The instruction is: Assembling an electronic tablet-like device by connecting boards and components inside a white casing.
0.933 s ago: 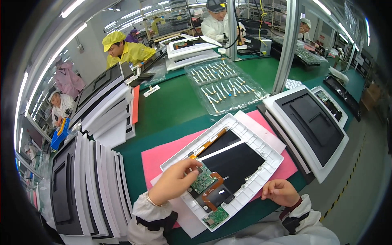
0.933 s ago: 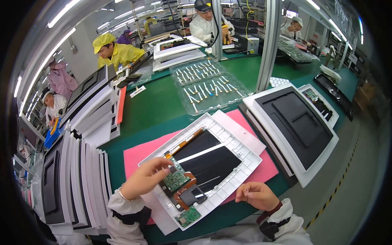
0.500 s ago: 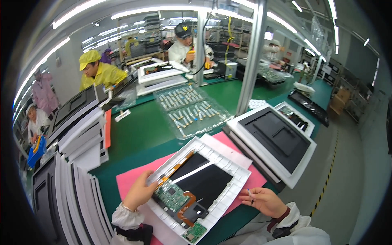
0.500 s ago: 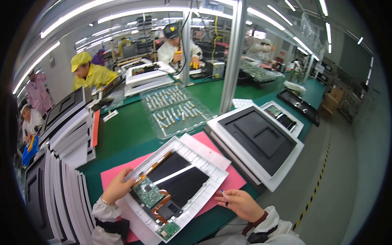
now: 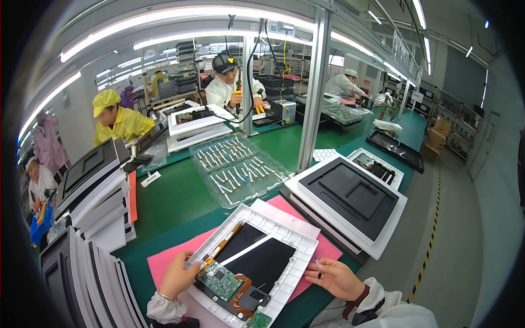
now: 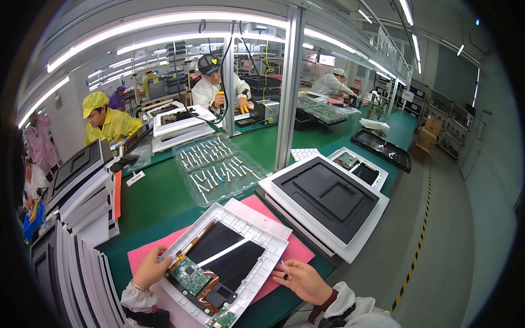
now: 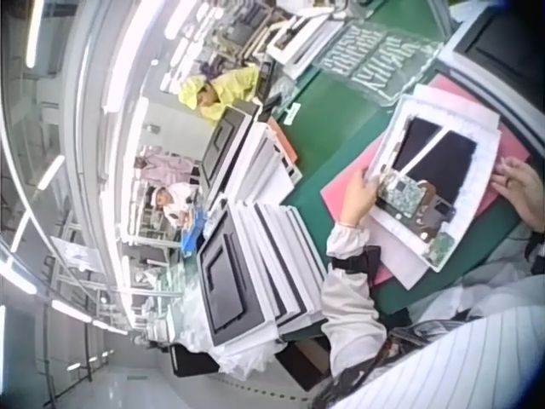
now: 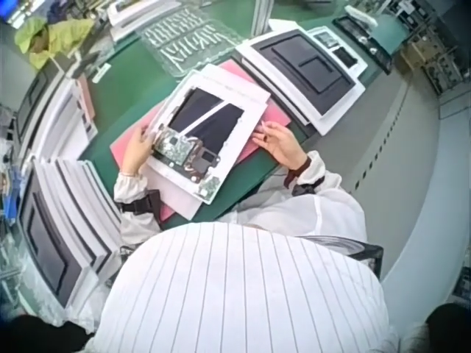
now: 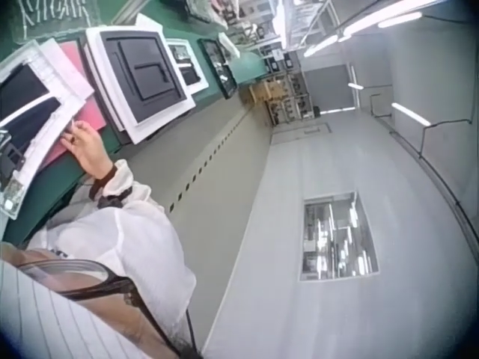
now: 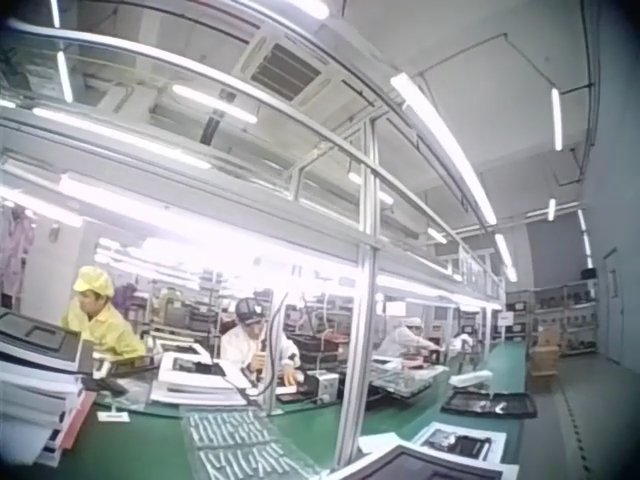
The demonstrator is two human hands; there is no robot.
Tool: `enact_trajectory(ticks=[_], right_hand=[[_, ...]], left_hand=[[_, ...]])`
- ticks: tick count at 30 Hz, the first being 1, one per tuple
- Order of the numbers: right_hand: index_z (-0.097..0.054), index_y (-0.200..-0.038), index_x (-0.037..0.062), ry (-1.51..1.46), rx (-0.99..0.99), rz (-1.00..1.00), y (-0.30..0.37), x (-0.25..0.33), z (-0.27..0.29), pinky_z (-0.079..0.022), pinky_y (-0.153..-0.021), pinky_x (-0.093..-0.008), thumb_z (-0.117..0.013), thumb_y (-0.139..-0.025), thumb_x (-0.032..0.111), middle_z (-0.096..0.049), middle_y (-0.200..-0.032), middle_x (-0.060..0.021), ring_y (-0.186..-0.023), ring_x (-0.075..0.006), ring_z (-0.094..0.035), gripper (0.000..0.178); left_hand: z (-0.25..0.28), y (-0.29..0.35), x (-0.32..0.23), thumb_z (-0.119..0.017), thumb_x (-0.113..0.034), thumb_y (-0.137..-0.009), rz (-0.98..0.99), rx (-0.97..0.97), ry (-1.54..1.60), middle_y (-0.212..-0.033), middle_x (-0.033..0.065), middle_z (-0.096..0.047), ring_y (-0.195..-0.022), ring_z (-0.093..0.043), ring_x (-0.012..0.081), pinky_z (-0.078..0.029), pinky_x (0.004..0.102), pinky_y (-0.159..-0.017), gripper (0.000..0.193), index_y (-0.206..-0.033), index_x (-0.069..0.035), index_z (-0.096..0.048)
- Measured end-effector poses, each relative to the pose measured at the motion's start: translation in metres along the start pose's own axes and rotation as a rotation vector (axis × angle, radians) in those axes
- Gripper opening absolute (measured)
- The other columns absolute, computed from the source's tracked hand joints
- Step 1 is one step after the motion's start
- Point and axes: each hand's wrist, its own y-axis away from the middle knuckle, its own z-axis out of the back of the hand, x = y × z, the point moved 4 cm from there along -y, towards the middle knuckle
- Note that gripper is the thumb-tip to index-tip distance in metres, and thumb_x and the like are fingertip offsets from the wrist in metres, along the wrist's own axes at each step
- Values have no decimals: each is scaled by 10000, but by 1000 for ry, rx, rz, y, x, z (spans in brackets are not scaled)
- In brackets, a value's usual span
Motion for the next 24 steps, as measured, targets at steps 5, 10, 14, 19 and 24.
enact_trajectory(ticks=[5,10,14,19,24], right_hand=[[-542,-996,19,-55,26,42,-11,1,7,-405,-986,-405,-492,-929,72,-542,-1167,-155,-1096,-274,-527,99],[-549,-996,43,-82,71,87,-21,6,10,-400,-988,-410,-503,-919,70,-577,-1115,-135,-1094,-269,-531,93],[-544,-991,43,-42,51,95,-22,10,11,-391,-993,-406,-506,-918,77,-571,-1132,-137,-1109,-259,-525,89],[-583,-988,45,115,-52,141,-20,9,12,-395,-941,-347,-529,-910,107,-579,-1149,-123,-1072,-214,-536,113],[-574,-957,12,522,-156,271,-18,33,1,-445,-825,-287,-531,-915,131,-610,-911,-56,-848,-139,-560,133]], left_hand=[[-1,0,14,-628,-297,-827,-30,-4,-100,-960,169,-613,-725,-625,273,-489,372,-661,407,-1090,-2,-530],[-3,7,4,-608,-350,-835,14,54,-197,-883,158,-626,-727,-624,288,-484,374,-653,431,-1098,-16,-535],[0,17,-18,-587,-358,-850,72,141,-272,-844,162,-631,-731,-628,300,-480,383,-643,434,-1097,-5,-533],[-1,34,-31,-627,-270,-816,-121,-98,-397,-890,171,-614,-812,-608,318,-473,392,-679,361,-1049,-3,-561],[-8,54,-86,-628,-147,-790,-442,-156,-252,-941,164,-578,-891,-570,336,-451,391,-768,248,-994,-16,-577]])
